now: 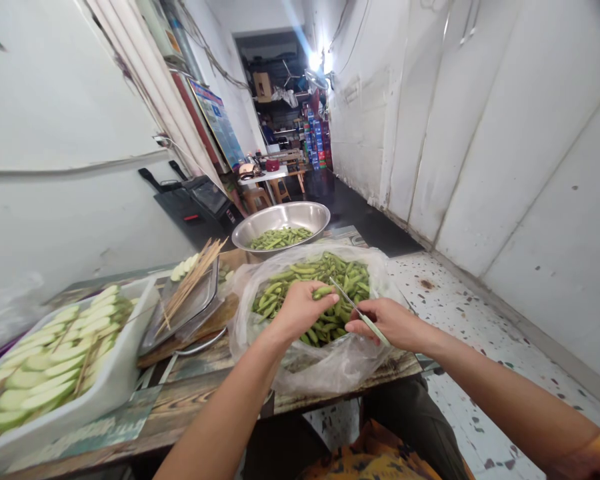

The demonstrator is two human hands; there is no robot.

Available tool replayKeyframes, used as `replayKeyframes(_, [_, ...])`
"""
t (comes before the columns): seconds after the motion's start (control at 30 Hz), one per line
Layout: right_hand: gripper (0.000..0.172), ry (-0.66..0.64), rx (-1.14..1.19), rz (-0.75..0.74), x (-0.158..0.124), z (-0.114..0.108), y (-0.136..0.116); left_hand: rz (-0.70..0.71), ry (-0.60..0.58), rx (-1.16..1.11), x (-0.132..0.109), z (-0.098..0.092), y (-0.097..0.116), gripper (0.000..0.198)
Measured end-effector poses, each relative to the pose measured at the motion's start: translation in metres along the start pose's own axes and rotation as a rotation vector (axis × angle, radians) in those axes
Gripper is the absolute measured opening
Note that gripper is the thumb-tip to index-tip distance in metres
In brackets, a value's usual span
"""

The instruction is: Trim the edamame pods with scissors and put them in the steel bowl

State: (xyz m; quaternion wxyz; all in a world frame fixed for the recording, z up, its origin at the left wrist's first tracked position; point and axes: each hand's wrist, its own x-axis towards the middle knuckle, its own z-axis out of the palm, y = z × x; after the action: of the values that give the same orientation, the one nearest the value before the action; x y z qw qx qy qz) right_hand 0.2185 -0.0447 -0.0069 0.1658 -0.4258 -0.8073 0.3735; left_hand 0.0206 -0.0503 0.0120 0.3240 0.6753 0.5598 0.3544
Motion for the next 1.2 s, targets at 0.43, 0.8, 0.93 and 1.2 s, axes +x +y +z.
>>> replayKeyframes(0.43, [0.040, 0.037, -0.028, -0.022, 0.002, 0.004, 0.000, -0.042, -0.087, -0.161, -0.003, -0.006, -0.003, 0.020])
replayKeyframes(0.8, [0.039, -0.066, 0.418, 0.048, 0.009, 0.003, -0.006, -0.244, -0.008, -0.822, 0.001, -0.007, -0.006, 0.027])
replayKeyframes(0.93, [0.039, -0.118, 0.423, 0.071, 0.007, 0.006, -0.013, -0.234, 0.091, -0.926, 0.002, -0.003, -0.006, 0.024])
replayKeyframes(1.2, [0.039, -0.079, 0.484, 0.075, 0.012, 0.011, -0.019, -0.259, 0.061, -0.909, -0.007, 0.001, -0.002, 0.024])
